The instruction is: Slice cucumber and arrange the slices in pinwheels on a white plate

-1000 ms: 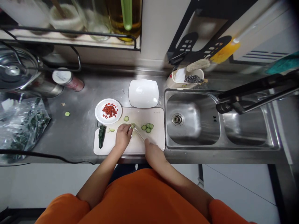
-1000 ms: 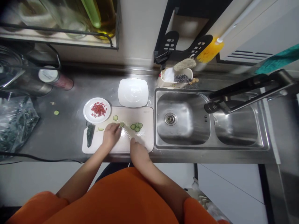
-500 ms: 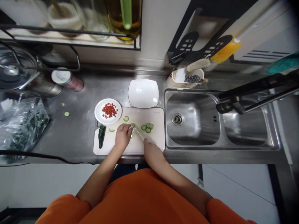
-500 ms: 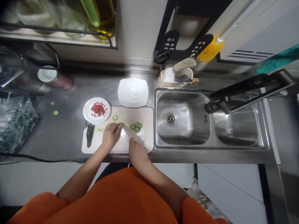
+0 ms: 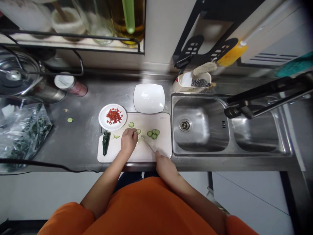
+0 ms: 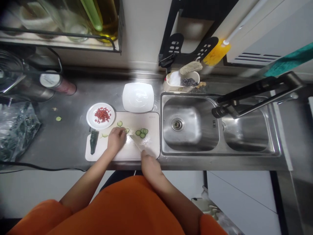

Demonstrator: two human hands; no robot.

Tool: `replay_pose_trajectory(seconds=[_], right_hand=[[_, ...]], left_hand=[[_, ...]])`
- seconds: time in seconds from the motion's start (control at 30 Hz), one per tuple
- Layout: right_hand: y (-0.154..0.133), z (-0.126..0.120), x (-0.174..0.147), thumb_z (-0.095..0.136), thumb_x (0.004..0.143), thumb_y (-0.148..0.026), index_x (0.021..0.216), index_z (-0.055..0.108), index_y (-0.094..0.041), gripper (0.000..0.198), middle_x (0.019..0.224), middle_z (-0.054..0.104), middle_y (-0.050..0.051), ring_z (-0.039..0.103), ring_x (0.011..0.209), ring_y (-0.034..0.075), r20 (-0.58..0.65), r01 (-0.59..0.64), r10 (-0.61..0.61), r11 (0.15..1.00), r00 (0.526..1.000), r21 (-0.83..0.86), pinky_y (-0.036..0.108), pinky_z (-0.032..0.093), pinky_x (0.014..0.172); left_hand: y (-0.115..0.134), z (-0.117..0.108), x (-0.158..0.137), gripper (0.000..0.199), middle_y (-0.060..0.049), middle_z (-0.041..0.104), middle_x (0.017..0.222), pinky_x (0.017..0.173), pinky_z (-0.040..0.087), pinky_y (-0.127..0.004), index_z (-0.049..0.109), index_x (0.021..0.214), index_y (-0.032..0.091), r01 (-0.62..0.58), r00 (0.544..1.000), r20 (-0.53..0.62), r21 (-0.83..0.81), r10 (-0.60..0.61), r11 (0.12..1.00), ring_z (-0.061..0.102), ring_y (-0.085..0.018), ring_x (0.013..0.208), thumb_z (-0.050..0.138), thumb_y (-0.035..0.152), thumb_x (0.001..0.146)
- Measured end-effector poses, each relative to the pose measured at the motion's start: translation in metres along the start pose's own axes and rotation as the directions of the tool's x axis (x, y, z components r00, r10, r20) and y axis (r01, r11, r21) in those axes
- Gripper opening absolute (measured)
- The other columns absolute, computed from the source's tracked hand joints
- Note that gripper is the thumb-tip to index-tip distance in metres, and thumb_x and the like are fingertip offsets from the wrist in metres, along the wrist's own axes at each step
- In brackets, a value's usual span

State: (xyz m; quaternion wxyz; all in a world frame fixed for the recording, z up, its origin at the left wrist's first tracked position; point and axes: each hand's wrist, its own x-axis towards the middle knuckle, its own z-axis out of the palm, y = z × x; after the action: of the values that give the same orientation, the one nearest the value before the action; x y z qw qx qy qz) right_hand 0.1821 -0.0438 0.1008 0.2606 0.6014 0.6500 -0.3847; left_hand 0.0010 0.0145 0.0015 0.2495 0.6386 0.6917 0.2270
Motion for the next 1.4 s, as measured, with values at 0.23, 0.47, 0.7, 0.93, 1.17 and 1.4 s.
replay_pose_trajectory(seconds=[0.23,0.47,0.7,0.93,1.17,1.4], right_hand=[[0.008,0.000,-0.005,0.031,0.081,0.000,0.112,0.049,-0.014,0.038,0.089,0.067,0.012,0.065,0.089,0.023,0.009,-0.009,0.008,1.000,1.000,0.029,0.028,0.047,0.070],[0.012,0.006,-0.005,0.032,0.079,0.001,0.112,0.049,-0.014,0.039,0.087,0.067,0.011,0.066,0.086,0.025,-0.022,0.018,-0.017,0.999,1.000,0.029,0.030,0.047,0.067],[0.013,0.005,-0.005,0.032,0.082,0.000,0.113,0.048,-0.015,0.037,0.089,0.067,0.011,0.065,0.088,0.021,-0.019,0.011,-0.011,1.000,1.000,0.006,0.026,0.046,0.069],[0.014,0.007,-0.004,0.030,0.084,0.000,0.116,0.047,-0.015,0.039,0.090,0.067,0.012,0.065,0.088,0.022,-0.019,0.013,-0.013,1.000,1.000,-0.003,0.027,0.046,0.069],[0.015,0.006,-0.004,0.031,0.083,0.000,0.116,0.047,-0.015,0.040,0.091,0.067,0.012,0.065,0.089,0.022,-0.003,0.010,-0.010,1.000,1.000,0.003,0.027,0.047,0.070],[0.018,0.004,-0.009,0.030,0.084,0.000,0.113,0.048,-0.015,0.038,0.089,0.067,0.012,0.066,0.086,0.024,-0.007,0.018,-0.018,1.000,1.000,0.001,0.030,0.048,0.068]], left_hand=[[0.009,0.003,0.009,0.010,-0.009,0.058,0.086,0.083,0.045,-0.035,0.061,0.081,0.019,0.052,0.998,0.024,0.044,-0.053,0.998,0.055,-0.022,0.086,0.050,0.020,0.081],[0.012,0.004,0.012,0.015,-0.010,0.055,0.091,0.083,0.044,-0.036,0.060,0.090,0.018,0.092,0.995,0.027,0.124,-0.096,0.988,0.054,-0.022,0.086,0.047,0.024,0.084],[0.010,0.009,0.014,0.020,-0.011,0.054,0.087,0.081,0.043,-0.037,0.057,0.085,0.016,0.039,0.998,0.035,0.226,-0.048,0.973,0.053,-0.023,0.084,0.039,0.022,0.087],[0.007,-0.004,0.018,0.019,-0.011,0.052,0.083,0.079,0.042,-0.038,0.056,0.086,0.016,-0.092,0.994,-0.040,0.253,0.105,0.963,0.051,-0.024,0.085,0.037,0.020,0.088],[0.001,-0.022,0.042,0.018,-0.015,0.053,0.088,0.080,0.040,-0.042,0.060,0.088,0.014,-0.084,0.993,-0.048,0.375,0.110,0.923,0.049,-0.028,0.091,0.042,0.013,0.082],[0.014,-0.011,0.037,0.027,-0.011,0.057,0.100,0.089,0.041,-0.040,0.060,0.110,0.018,-0.247,0.969,0.055,0.148,0.241,0.958,0.050,-0.025,0.099,0.049,0.021,0.085]])
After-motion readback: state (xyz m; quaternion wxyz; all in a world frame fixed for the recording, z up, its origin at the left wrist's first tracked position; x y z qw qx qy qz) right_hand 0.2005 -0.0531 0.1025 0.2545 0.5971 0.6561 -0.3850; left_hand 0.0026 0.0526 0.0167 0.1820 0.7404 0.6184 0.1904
